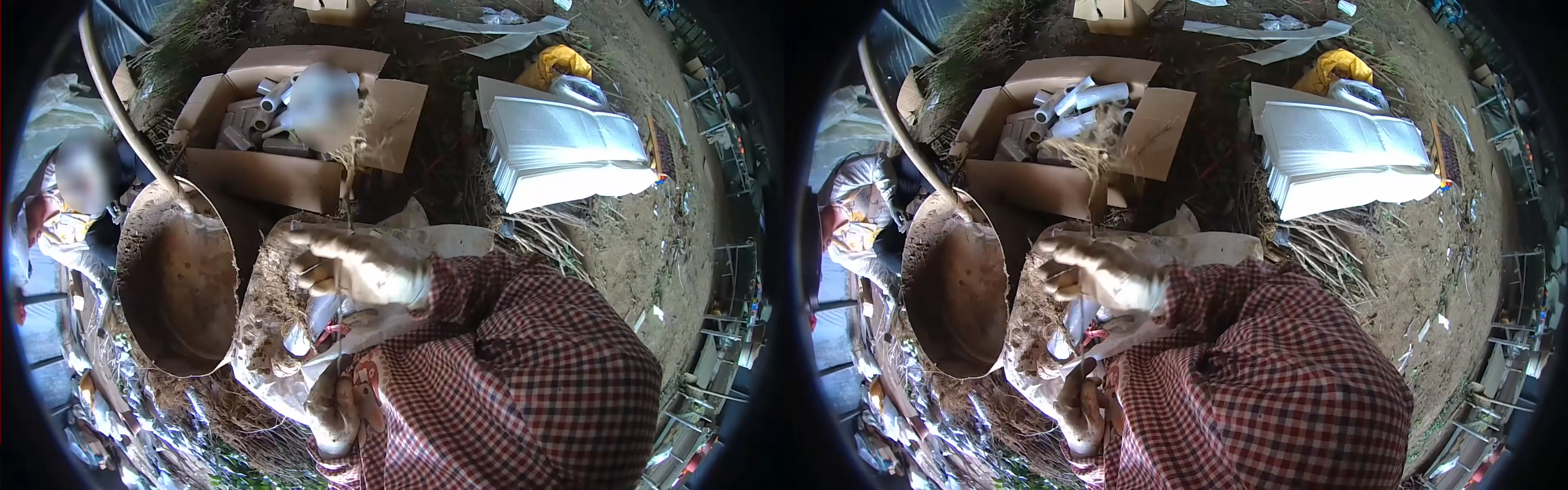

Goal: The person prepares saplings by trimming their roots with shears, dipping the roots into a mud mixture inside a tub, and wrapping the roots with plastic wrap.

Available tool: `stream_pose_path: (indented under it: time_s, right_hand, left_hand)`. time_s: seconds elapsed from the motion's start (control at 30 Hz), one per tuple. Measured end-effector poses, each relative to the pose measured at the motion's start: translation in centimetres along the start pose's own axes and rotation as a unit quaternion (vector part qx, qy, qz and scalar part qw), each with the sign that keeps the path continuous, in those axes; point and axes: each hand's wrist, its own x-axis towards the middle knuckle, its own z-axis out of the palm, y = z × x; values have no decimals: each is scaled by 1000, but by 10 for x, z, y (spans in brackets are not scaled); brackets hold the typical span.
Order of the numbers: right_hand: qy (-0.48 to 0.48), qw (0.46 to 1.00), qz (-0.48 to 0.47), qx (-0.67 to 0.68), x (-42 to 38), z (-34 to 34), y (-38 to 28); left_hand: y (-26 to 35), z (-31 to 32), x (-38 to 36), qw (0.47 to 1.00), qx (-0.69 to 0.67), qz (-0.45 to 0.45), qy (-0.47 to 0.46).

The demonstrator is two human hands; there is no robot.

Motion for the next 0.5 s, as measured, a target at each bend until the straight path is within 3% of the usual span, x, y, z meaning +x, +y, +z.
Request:
stream_pose_path:
  time_s: [0.07, 0.1, 0.27, 0.4, 0.5]
  right_hand:
    - [-5, 1000, 9, -7, -6, -11, -5]
    - [-24, 1000, -4, 1, -8, -19, -7]
    - [-92, 985, -128, -63, -2, -57, -22]
    - [63, 953, -202, -215, -11, -55, -121]
    - [85, 942, -198, -255, -15, -66, -166]
  left_hand:
    - [7, -1, 5, 999, 25, -9, -24]
    - [-4, -5, 8, 996, 58, 47, -40]
    - [-2, -8, 0, 995, 58, 63, 50]
    - [-12, -40, -10, 980, 46, 57, 187]
    - [-35, -74, -25, 957, 121, 69, 256]
